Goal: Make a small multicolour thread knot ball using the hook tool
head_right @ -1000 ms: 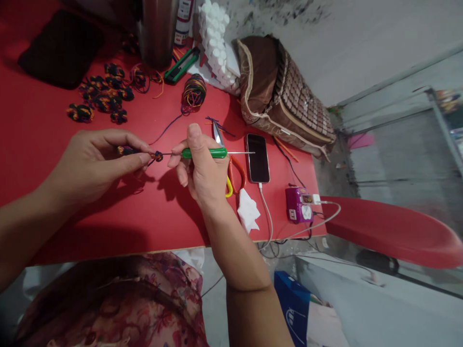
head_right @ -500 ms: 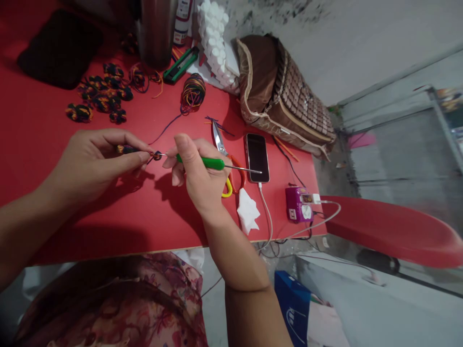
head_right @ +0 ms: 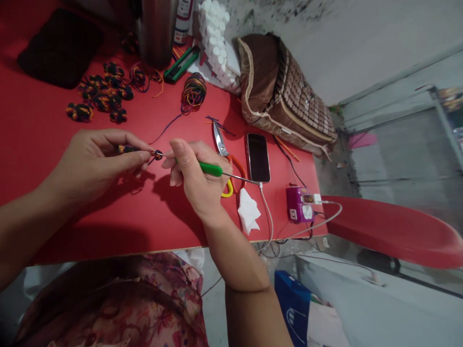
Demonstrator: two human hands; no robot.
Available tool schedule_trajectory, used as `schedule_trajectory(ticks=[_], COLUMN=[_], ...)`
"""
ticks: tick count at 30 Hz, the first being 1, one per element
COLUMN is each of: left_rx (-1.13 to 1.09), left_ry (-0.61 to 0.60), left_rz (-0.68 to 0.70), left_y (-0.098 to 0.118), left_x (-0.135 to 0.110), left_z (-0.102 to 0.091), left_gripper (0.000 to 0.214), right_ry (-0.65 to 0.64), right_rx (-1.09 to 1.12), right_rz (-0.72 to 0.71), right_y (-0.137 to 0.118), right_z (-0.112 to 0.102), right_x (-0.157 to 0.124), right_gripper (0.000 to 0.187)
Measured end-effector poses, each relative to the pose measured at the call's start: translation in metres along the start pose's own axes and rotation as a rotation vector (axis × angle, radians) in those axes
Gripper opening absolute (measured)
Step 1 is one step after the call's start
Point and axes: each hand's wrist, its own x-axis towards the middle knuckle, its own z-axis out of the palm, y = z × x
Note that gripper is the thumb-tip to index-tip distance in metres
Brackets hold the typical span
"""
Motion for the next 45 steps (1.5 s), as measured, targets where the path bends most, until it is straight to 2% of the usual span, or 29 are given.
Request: schedule_trajectory(ticks=[4,10,19,24,33,36,40,45], left_rx=[-0.014,-0.038,-0.112,-0.148,-0.208,-0.208,-0.186,-0.152], left_ry=[0.014,0.031,-0.039,-0.066,-0.147,-0.134,-0.108,-0.105], left_rz=[-0.004,0.019,0.042,0.053,0.027,0.04,0.059,0.114], left_y=[0.0,-0.001,-0.003,-0.004,-0.002,-0.002,0.0,0.004], left_x=[0.0,0.001,0.002,0.003,0.002,0.003,0.002,-0.001], left_z=[0.001,0.001,-0.002,-0.002,-0.003,-0.003,-0.002,0.0], left_gripper=[0.006,0.004,0.005,0.005,0.019,0.016,0.011,0.008], right_ry=[-0.014,-0.071,-0.097,-0.108,-0.125,-0.113,-0.148,-0.217], right_rx=[0.022,-0.104,-0.095,-0.12,-0.167,-0.158,-0.164,-0.293], right_rz=[-0.153,-0.238,-0.325,-0.443,-0.384,-0.387,-0.465,-0.603], right_y=[0.006,0.005,0.011,0.011,0.02,0.02,0.016,0.012], right_z=[0.0,-0.003,-0.005,-0.003,-0.005,-0.005,-0.005,-0.006], right_x=[0.001,-0.002,-0.001,0.0,0.0,0.002,0.004,0.006], right_gripper=[0.035,0.031,0.029,0.019,0.023,0.026,0.022,0.017])
